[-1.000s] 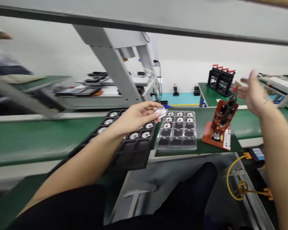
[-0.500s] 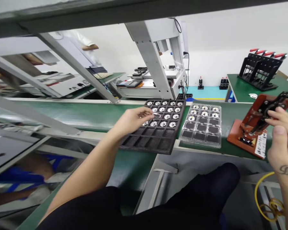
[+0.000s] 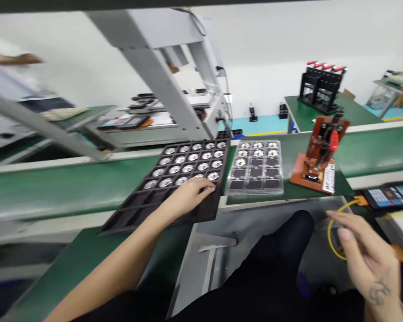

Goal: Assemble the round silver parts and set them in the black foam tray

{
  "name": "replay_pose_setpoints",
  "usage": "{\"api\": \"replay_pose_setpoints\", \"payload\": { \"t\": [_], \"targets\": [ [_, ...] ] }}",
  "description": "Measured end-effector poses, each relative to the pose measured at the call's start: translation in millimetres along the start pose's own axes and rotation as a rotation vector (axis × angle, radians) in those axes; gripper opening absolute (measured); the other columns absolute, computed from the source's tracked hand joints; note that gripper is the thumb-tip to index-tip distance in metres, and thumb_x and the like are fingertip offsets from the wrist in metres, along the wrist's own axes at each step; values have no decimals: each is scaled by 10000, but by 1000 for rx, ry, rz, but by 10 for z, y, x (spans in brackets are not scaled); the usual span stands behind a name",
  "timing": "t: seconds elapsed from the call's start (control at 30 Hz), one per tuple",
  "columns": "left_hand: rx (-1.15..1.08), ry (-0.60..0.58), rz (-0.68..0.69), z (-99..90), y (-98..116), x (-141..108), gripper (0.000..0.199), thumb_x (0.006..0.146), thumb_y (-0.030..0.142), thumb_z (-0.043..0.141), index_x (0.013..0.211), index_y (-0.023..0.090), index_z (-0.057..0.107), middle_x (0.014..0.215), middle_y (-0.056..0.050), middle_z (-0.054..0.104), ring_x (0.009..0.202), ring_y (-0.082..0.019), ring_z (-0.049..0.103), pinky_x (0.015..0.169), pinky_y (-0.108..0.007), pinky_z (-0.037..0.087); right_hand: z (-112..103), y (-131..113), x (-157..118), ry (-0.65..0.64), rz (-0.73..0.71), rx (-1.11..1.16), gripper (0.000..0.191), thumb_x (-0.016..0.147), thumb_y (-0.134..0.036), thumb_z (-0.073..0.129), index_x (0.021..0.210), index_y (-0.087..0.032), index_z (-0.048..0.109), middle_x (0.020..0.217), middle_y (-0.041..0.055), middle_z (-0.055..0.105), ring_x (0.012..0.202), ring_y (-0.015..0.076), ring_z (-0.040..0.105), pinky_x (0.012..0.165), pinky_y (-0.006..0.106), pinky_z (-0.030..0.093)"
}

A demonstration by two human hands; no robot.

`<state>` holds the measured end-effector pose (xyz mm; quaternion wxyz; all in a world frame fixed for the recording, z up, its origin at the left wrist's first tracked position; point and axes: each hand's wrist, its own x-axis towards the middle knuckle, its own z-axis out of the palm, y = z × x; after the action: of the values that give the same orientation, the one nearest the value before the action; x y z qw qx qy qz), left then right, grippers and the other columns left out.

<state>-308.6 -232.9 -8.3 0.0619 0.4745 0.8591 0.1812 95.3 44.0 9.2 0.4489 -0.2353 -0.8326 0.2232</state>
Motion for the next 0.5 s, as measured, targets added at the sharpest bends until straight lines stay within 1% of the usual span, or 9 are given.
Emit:
{"api": "replay_pose_setpoints", "payload": {
  "t": [0.07,0.1,0.17,0.2,0.23,0.3,0.37,0.43,0.5],
  "targets": [
    [-39,11,104,46,335,57,392,1036,482,527,1104,192,781,1162,-130,802,1100,-307,728,1036,-425,549,-34,27,-226,-195,123,74,200,1036,-336,630,1095,-392,812,1046,30,849,915,324,825,766,460,699],
    [-87,-2,172,108,534,88,410,1049,518,517,1133,208,772,1196,-119,792,1113,-297,729,1032,-406,556,-33,28,-315,-260,176,121,188,1051,-335,626,1073,-349,812,1045,40,845,928,301,822,805,429,685],
    [-188,-97,344,312,951,141,415,1057,557,512,1128,242,773,1203,-92,786,1122,-281,735,1039,-379,564,-12,40,-461,-307,251,187,217,1081,-337,600,1036,-286,807,1040,51,838,952,258,810,864,375,651],
    [-229,-180,428,452,1154,162,405,1059,560,513,1131,261,776,1211,-79,785,1128,-275,739,1037,-368,570,0,59,-530,-297,285,209,227,1089,-336,592,1044,-270,805,1032,50,834,958,240,803,881,355,636],
    [-263,-288,510,616,1348,179,390,1060,552,517,1140,275,779,1217,-71,785,1128,-271,744,1034,-361,578,6,86,-608,-273,318,216,229,1091,-336,594,1046,-259,804,1019,49,831,949,227,799,887,340,624],
    [-298,-517,647,1005,1692,212,369,1060,527,522,1177,291,781,1229,-64,789,1128,-269,754,1031,-361,591,-12,152,-811,-208,383,193,229,1090,-338,600,1042,-239,802,1007,51,828,941,212,792,886,319,611],
    [-288,-712,741,1457,1977,266,371,1048,501,530,1226,285,774,1259,-74,789,1152,-283,760,1052,-387,594,-81,212,-1087,-134,444,123,229,1085,-338,608,1022,-230,800,982,47,825,911,199,790,852,296,609],
    [-245,-841,813,1953,2213,350,391,1025,478,545,1273,264,760,1307,-94,781,1202,-309,750,1085,-426,582,-218,241,-1420,-54,512,23,222,1077,-331,617,1001,-231,800,947,34,825,870,186,791,813,274,612],
    [-186,-906,879,2469,2401,457,418,997,449,559,1298,229,747,1341,-124,767,1247,-333,730,1118,-458,561,-437,209,-1777,38,590,-89,214,1070,-322,627,978,-238,801,926,21,827,846,182,795,796,266,615]
  ]
}}
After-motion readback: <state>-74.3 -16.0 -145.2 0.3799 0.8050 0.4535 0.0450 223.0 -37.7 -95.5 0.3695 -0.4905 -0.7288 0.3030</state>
